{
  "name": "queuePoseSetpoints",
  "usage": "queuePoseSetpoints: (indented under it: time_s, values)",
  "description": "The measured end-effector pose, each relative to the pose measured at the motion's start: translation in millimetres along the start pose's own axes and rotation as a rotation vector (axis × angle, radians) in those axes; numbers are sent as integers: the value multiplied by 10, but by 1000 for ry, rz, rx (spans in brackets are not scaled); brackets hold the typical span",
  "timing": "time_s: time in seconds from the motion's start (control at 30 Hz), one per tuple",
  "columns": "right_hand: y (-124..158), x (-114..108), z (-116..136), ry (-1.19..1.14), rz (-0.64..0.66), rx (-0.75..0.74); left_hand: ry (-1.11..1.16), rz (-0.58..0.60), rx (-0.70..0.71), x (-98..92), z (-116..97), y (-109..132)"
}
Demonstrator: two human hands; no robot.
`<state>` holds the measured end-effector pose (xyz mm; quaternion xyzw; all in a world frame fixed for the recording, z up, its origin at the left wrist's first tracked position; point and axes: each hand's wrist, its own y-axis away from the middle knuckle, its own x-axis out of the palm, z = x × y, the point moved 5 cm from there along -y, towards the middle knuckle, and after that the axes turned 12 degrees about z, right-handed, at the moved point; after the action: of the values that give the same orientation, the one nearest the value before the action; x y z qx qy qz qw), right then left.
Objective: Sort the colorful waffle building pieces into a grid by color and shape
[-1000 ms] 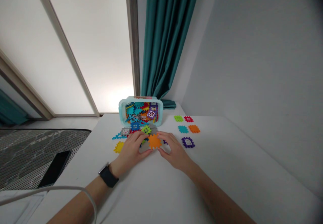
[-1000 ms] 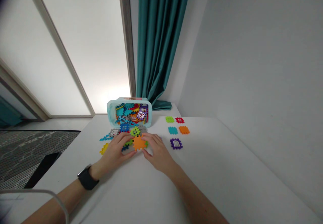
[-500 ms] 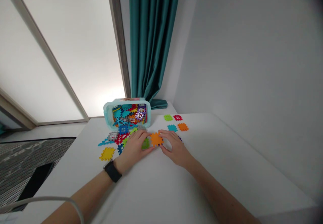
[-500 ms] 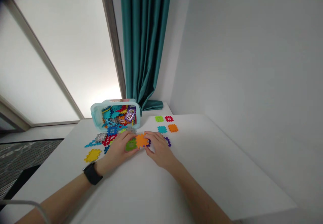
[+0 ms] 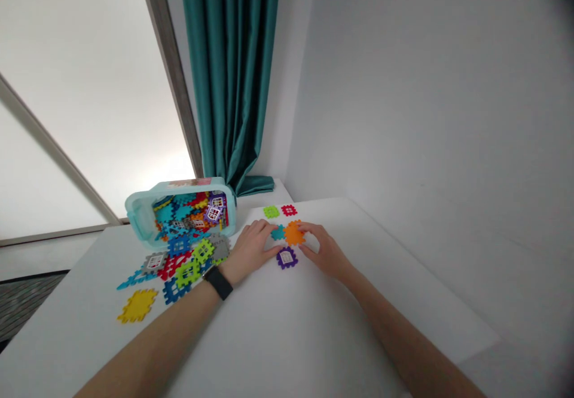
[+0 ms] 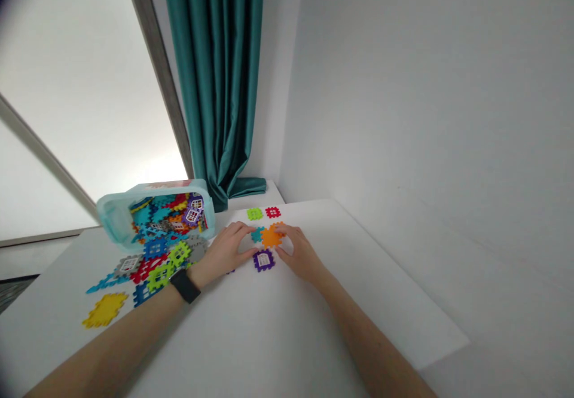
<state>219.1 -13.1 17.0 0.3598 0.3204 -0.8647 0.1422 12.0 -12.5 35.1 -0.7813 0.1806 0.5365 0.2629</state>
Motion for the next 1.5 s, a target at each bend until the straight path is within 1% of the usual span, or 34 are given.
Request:
queuePoseSetpoints:
  time_s: [0.1, 0.2, 0.3, 0.4, 0.63, 0.83, 1.1, 1.33, 1.5]
  values:
    - [-25, -102, -297, -26, 5, 75, -17, 23, 1, 62, 28, -189]
    - [-75, -153, -557, -41, 40, 173, -54, 50, -16, 129, 45, -352]
    - [-129, -151, -721, -45, 88, 232, -78, 57, -39, 183, 50, -479]
    - [-174, -122, -801, -53, 121, 233, -89, 60, -54, 225, 49, -572]
    - [-229, -56, -845, -14, 149, 187, -36, 105, -34, 332, 45, -718]
    - [-239, -25, -830, 42, 159, 168, -34, 109, -13, 408, 39, -767]
    - [-240, -26, -835, 49, 204, 195, -27, 109, 8, 431, 25, -793]
    - [-234, -25, -857, 48, 183, 168, -68, 137, 12, 437, 32, -829]
    - [-240, -17, -876, 60, 208, 187, -47, 141, 8, 435, 21, -839]
